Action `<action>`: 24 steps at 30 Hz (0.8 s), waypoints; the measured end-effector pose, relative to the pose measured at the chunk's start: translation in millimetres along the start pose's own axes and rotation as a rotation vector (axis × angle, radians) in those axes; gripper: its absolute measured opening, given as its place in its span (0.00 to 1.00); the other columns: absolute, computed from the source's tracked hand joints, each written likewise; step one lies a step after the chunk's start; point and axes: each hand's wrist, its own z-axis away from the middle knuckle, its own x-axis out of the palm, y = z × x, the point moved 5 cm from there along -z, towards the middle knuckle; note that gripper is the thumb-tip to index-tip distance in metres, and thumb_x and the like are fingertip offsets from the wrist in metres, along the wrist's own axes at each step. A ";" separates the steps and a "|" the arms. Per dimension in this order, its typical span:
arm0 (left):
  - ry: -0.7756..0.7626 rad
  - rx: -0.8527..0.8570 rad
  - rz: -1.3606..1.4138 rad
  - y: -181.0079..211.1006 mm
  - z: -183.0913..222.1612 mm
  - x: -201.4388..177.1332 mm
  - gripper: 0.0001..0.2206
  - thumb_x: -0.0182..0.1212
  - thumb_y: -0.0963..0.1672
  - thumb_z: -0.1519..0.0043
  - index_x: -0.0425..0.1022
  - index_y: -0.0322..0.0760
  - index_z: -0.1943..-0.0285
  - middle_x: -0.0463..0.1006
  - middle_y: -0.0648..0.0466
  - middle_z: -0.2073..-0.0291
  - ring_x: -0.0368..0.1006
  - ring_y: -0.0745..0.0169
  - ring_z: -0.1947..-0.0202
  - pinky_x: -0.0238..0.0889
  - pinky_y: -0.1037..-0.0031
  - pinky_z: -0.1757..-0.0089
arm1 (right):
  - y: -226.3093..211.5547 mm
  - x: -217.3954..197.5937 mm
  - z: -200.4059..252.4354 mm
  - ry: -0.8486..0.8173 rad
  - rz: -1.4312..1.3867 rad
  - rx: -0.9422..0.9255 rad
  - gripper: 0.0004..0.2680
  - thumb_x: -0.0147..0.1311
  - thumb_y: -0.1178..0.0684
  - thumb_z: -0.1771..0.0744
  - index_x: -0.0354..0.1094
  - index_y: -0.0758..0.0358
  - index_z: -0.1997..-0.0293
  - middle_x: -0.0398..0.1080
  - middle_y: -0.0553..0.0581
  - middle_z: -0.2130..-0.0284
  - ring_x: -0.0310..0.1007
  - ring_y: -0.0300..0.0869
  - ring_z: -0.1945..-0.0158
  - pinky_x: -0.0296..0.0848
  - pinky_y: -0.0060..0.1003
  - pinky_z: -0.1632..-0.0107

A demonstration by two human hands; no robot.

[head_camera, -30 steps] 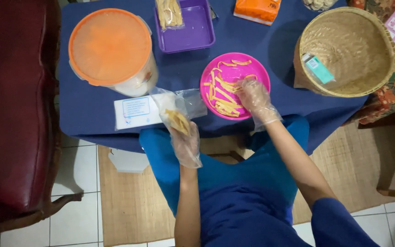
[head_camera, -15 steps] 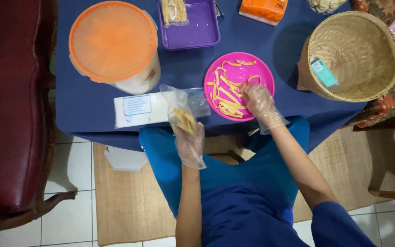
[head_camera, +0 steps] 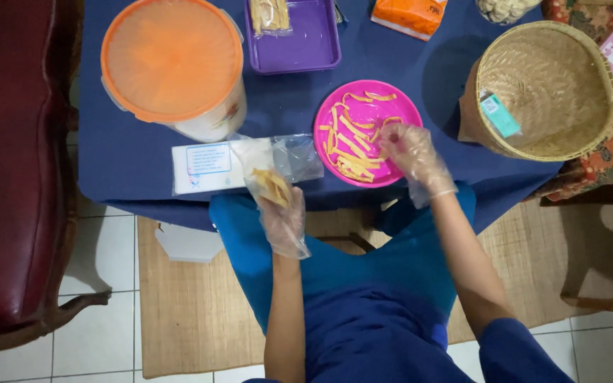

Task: Packing yellow food strips from a plate into a clear plastic bag while wearing gloves.

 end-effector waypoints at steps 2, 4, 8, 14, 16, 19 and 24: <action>-0.007 -0.005 -0.038 -1.8 0.9 -0.9 0.17 0.53 0.43 0.31 0.69 0.40 0.33 0.70 0.52 0.34 0.63 0.58 0.32 0.47 0.40 0.33 | -7.6 10.8 2.0 -0.026 0.018 -0.003 0.06 0.62 0.50 0.36 0.76 0.50 0.56 0.77 0.55 0.66 0.78 0.49 0.56 0.76 0.43 0.54; -0.019 -0.009 -0.077 -3.1 1.1 -1.6 0.17 0.52 0.43 0.30 0.68 0.40 0.32 0.70 0.53 0.33 0.63 0.60 0.32 0.46 0.42 0.32 | -25.3 16.9 3.9 -0.051 0.034 -0.011 0.08 0.62 0.48 0.36 0.76 0.48 0.55 0.77 0.53 0.65 0.78 0.47 0.55 0.76 0.41 0.53; -0.010 -0.030 -0.063 -12.1 1.7 15.9 0.16 0.52 0.43 0.30 0.69 0.40 0.33 0.70 0.51 0.34 0.64 0.59 0.33 0.48 0.41 0.33 | -47.5 31.2 3.2 -0.095 0.148 -0.089 0.06 0.62 0.51 0.37 0.75 0.58 0.62 0.76 0.63 0.67 0.78 0.58 0.57 0.77 0.50 0.55; 0.021 -0.079 -0.044 -7.9 10.7 4.8 0.15 0.53 0.43 0.31 0.71 0.40 0.35 0.73 0.54 0.35 0.67 0.63 0.34 0.47 0.46 0.31 | -16.2 35.6 -2.3 -0.114 0.381 -0.053 0.08 0.59 0.48 0.35 0.76 0.62 0.63 0.76 0.65 0.70 0.79 0.59 0.61 0.78 0.53 0.57; 0.067 -0.121 0.062 -6.1 14.0 -5.6 0.15 0.54 0.43 0.32 0.72 0.41 0.36 0.74 0.55 0.37 0.67 0.65 0.35 0.45 0.48 0.30 | -4.1 40.2 -1.8 -0.109 0.402 -0.068 0.09 0.57 0.48 0.34 0.75 0.64 0.63 0.75 0.66 0.71 0.79 0.60 0.63 0.79 0.54 0.59; 0.061 -0.155 0.013 -13.0 5.9 8.3 0.15 0.54 0.42 0.31 0.71 0.37 0.36 0.72 0.51 0.35 0.66 0.60 0.34 0.47 0.47 0.31 | 8.6 56.0 -6.7 -0.053 0.394 -0.076 0.09 0.57 0.46 0.34 0.75 0.61 0.63 0.75 0.63 0.71 0.79 0.59 0.62 0.79 0.53 0.59; 0.086 -0.180 0.101 -25.4 15.0 -3.0 0.14 0.55 0.42 0.31 0.72 0.33 0.38 0.74 0.47 0.38 0.65 0.52 0.33 0.47 0.47 0.30 | 15.6 77.2 -9.2 0.055 0.468 -0.108 0.11 0.61 0.39 0.36 0.74 0.54 0.63 0.72 0.60 0.75 0.78 0.58 0.69 0.78 0.54 0.67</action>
